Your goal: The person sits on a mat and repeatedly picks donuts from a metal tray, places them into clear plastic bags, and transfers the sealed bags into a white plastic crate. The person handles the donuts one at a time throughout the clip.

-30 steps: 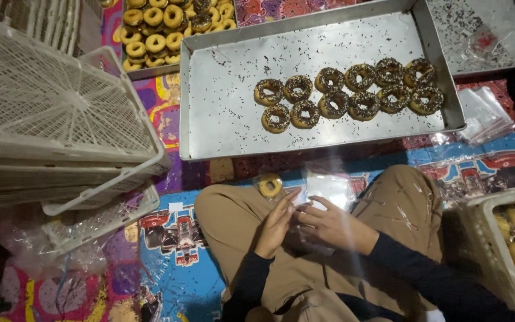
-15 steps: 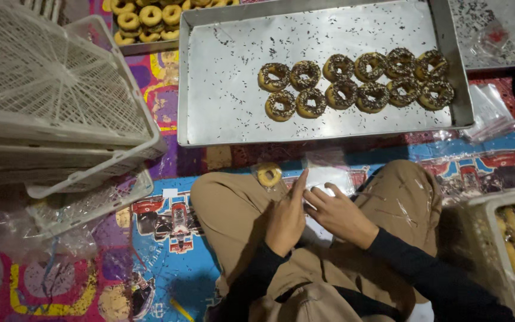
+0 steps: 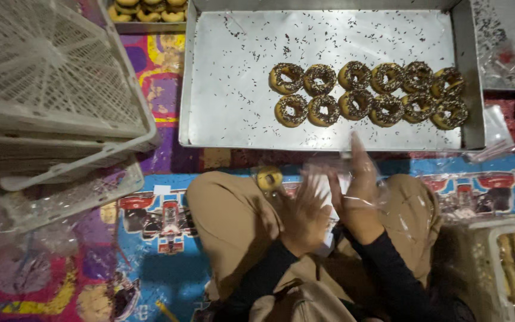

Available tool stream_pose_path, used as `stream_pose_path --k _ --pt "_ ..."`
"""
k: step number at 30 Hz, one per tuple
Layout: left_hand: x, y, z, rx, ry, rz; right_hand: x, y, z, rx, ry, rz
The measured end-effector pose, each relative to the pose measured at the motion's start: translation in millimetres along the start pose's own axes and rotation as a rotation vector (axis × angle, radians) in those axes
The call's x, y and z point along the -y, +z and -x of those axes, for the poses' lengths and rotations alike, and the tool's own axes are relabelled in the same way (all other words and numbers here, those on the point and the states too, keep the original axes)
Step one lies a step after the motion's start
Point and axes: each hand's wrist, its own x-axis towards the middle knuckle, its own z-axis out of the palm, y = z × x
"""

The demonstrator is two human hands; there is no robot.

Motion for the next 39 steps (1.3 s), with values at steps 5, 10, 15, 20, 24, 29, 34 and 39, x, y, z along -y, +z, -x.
stream_pose_path --k 5,10,15,20,24,29,34,39 --pt "72 -36 -48 -0.559 -0.645 1.132 9 45 -32 0.544 -0.257 -0.379" --pt "138 -97 -53 -1.098 -0.698 1.202 -49 88 -175 0.289 -0.158 -0.255" --pt "151 -128 -43 -1.124 -0.632 1.474 -88 145 -236 0.380 -0.201 0.354" --pt "154 -114 -58 -1.002 -0.601 1.812 -59 148 -231 0.393 -0.103 -0.002" --pt "156 -95 -68 -1.010 -0.666 1.910 -1 79 -191 0.102 -0.332 -0.253" --pt "128 -58 -80 -1.025 -0.819 1.571 60 7 -86 0.163 0.125 -0.662" --pt "55 -24 -67 -0.698 -0.702 1.467 75 6 -60 -0.050 0.083 -0.185" --pt "34 -33 -73 -0.739 -0.669 1.510 75 -11 -57 -0.227 -0.160 -0.038"
